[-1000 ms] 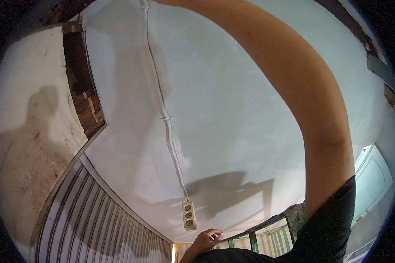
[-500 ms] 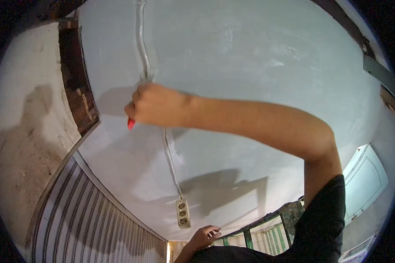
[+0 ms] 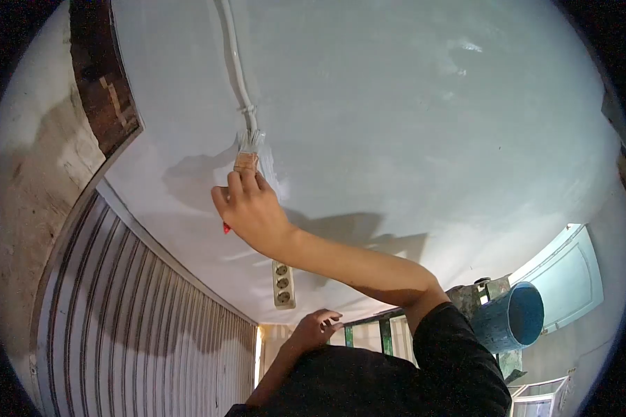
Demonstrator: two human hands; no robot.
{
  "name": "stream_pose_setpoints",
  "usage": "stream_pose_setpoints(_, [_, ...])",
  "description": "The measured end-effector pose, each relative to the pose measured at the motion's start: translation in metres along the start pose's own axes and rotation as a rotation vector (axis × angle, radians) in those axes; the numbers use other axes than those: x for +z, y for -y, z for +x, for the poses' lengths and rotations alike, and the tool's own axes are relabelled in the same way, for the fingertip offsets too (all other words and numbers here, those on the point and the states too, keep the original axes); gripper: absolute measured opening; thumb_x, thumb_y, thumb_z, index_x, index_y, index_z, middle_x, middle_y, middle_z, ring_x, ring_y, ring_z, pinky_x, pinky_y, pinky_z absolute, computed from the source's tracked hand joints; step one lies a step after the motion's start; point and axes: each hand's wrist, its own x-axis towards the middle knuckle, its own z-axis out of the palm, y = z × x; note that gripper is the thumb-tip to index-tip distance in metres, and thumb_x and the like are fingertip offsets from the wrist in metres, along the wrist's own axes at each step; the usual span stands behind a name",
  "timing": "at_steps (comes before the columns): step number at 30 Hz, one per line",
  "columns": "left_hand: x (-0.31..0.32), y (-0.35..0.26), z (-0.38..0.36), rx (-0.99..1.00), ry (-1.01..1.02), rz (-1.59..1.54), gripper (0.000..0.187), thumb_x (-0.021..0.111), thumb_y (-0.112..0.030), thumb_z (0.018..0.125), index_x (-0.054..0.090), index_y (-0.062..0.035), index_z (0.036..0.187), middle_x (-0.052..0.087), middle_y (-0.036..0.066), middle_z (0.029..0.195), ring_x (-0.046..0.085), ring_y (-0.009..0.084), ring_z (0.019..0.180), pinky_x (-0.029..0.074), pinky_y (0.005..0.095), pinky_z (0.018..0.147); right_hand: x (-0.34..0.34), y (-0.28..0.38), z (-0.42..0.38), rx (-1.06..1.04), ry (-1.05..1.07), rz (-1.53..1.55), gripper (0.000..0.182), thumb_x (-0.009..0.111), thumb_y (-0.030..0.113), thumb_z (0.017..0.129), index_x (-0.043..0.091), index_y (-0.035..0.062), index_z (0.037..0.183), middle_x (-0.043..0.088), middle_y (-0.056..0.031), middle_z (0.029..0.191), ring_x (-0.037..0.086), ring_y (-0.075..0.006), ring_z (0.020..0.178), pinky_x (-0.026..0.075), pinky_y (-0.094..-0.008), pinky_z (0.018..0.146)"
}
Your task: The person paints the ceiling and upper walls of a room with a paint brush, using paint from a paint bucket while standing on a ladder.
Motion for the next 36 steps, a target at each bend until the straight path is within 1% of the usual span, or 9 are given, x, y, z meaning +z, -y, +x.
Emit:
stream_pose_setpoints(4, [-0.008,0.002,-0.013,-0.058,-0.046,-0.002,0.033,0.071,-0.031,0.095,0.071,-0.0035,0.114,0.073,0.014,0.103,0.071,0.0264,0.082,0.056,0.0383,0.077,0.025,0.007,-0.040,0.054,-0.084,0.101,0.027,0.071,0.011,0.072,0.059,0.0057,0.096,0.060,-0.0168,0.107,0.063,-0.0384,0.110,0.060,-0.0429,0.081])
stream_pose_setpoints(7, [-0.012,0.002,-0.023,-0.094,-0.078,-0.014,0.032,0.072,-0.028,0.095,0.071,-0.0035,0.115,0.073,0.014,0.103,0.071,0.0261,0.080,0.057,0.0377,0.076,0.043,0.015,-0.075,0.083,-0.006,0.177,0.027,0.071,0.013,0.074,0.058,0.0060,0.096,0.057,-0.0158,0.103,0.062,-0.0390,0.106,0.059,-0.0441,0.090])
stream_pose_setpoints(14, [-0.010,0.007,-0.040,-0.197,-0.106,-0.017,0.029,0.074,-0.027,0.093,0.071,-0.0034,0.110,0.073,0.013,0.101,0.070,0.0270,0.082,0.056,0.0387,0.077,0.081,0.037,-0.159,0.145,0.121,0.273,0.028,0.071,0.015,0.074,0.058,0.0073,0.097,0.060,-0.0169,0.111,0.061,-0.0396,0.118,0.060,-0.0445,0.087])
stream_pose_setpoints(21, [-0.010,0.000,-0.035,-0.180,-0.054,-0.013,0.029,0.074,-0.027,0.093,0.071,-0.0029,0.110,0.074,0.012,0.102,0.071,0.0285,0.083,0.056,0.0403,0.077,0.080,0.050,-0.203,0.233,0.146,0.598,0.020,0.069,0.007,0.078,0.060,0.0063,0.095,0.061,-0.0182,0.119,0.064,-0.0374,0.109,0.060,-0.0432,0.081])
stream_pose_setpoints(23, [-0.008,0.001,-0.035,-0.130,-0.057,-0.003,0.028,0.076,-0.024,0.092,0.072,-0.0039,0.112,0.073,0.013,0.099,0.071,0.0243,0.080,0.057,0.0365,0.072,0.087,0.039,-0.205,0.272,0.153,0.665,0.019,0.068,0.004,0.078,0.060,0.0053,0.095,0.061,-0.0185,0.120,0.065,-0.0371,0.106,0.059,-0.0431,0.082])
stream_pose_setpoints(29, [-0.002,0.006,-0.036,-0.101,-0.048,0.023,0.029,0.076,-0.024,0.093,0.071,-0.0032,0.113,0.073,0.013,0.101,0.071,0.0240,0.080,0.057,0.0358,0.073,0.077,-0.006,-0.203,0.305,-0.106,0.622,0.025,0.075,-0.012,0.080,0.064,-0.0016,0.100,0.064,-0.0184,0.114,0.068,-0.0329,0.093,0.057,-0.0366,0.076])
stream_pose_setpoints(32, [-0.005,0.004,-0.037,-0.123,-0.050,0.015,0.030,0.076,-0.024,0.093,0.071,-0.0026,0.113,0.073,0.013,0.103,0.071,0.0238,0.080,0.057,0.0356,0.074,0.064,-0.004,-0.197,0.369,-0.236,0.584,0.025,0.076,-0.012,0.080,0.065,-0.0012,0.100,0.066,-0.0176,0.110,0.069,-0.0317,0.092,0.057,-0.0370,0.076])
stream_pose_setpoints(34, [-0.006,0.004,-0.037,-0.130,-0.050,0.024,0.030,0.075,-0.024,0.093,0.071,-0.0025,0.113,0.073,0.013,0.103,0.071,0.0237,0.080,0.057,0.0355,0.074,0.061,0.003,-0.212,0.392,-0.202,0.576,0.024,0.076,-0.011,0.082,0.066,-0.0007,0.100,0.067,-0.0167,0.107,0.070,-0.0311,0.093,0.058,-0.0375,0.077])
stream_pose_setpoints(36, [-0.005,0.007,-0.037,-0.134,-0.048,0.032,0.030,0.075,-0.024,0.093,0.071,-0.0024,0.114,0.073,0.013,0.104,0.070,0.0236,0.080,0.057,0.0355,0.074,0.065,0.009,-0.224,0.312,-0.092,0.669,0.023,0.075,-0.011,0.081,0.065,-0.0013,0.100,0.067,-0.0163,0.107,0.070,-0.0324,0.095,0.058,-0.0394,0.078])
